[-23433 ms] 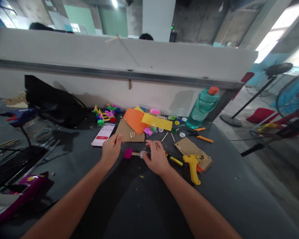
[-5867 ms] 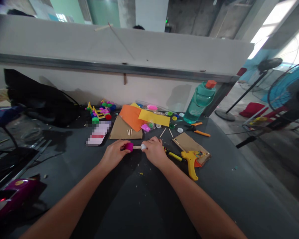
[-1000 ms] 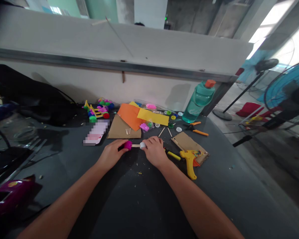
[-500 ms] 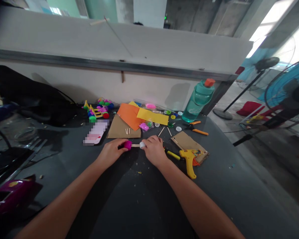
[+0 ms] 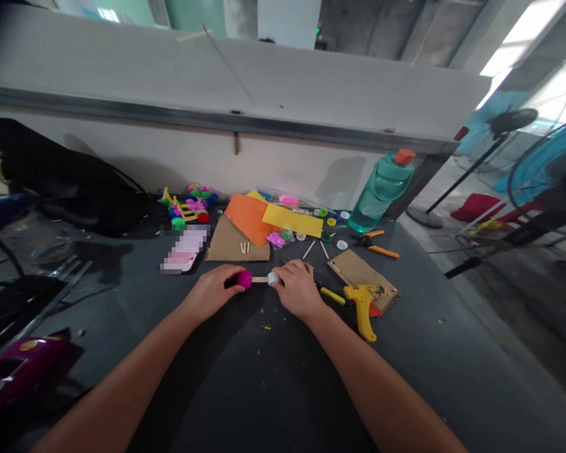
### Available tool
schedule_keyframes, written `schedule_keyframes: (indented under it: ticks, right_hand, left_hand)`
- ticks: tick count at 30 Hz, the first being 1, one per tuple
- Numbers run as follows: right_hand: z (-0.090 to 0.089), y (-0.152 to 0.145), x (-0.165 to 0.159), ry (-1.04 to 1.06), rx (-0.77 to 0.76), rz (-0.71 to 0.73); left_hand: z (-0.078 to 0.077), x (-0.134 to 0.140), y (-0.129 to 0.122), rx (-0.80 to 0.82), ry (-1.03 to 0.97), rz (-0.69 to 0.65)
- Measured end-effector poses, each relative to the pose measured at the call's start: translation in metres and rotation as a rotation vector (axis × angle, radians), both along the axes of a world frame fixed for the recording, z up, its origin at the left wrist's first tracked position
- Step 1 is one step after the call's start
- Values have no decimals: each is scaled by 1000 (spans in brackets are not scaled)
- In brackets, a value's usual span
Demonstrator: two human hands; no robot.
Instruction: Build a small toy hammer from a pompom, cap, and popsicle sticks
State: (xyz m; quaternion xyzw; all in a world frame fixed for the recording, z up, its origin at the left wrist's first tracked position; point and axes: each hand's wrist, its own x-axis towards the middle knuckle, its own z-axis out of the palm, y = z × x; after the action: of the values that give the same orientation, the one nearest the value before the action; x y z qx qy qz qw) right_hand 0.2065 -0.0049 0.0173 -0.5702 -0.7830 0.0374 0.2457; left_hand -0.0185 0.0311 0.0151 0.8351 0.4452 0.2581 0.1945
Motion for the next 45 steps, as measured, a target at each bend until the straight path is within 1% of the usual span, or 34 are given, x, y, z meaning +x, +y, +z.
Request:
schedule_keyframes:
  ticks: [5,11,15,24,27,30,33,35,36,38,40,42,44,45]
  right_hand:
    - [1,0,-1,-19,-10,4]
    - [2,-1,-1,-22,-5,10]
    - [3,-2,-1,-40,-11,20]
    - [5,-5,0,-55,-37,32]
    - [12,-5,2,-30,-42,14]
    - [31,-2,14,21,1,-48]
    - [61,-2,36,84,120,-119]
    - [80,-8,53,87,182,-194]
    - [88,-14,61,55,184,-252]
    - [96,-33,74,-89,103,-394]
    - [93,-56,82,-259,-62,-560]
    - [79,-77,86,-377,-214,-724]
    - [60,-92,89,-416,-331,-811]
    - [50,-95,89,-420,-364,-814]
  left_hand:
    - [-1,-2,-3,56,76,-2]
    - [1,-5,-5,81,160,5]
    - [-1,-2,-4,93,125,15]
    - [0,2,-4,56,49,-2]
    - [0,3,-5,64,49,-11]
    - [-1,3,-5,70,53,-11]
    - [-2,3,-3,78,59,-32]
    - [-3,3,-3,95,56,-44]
    - [-3,3,-2,102,52,-46]
    - [-3,3,-3,103,42,-46]
    - [-2,3,-3,93,38,-41]
    - [-2,3,-4,87,44,-37]
    - [-2,4,-4,89,54,-38]
    - [-2,4,-3,89,57,-39]
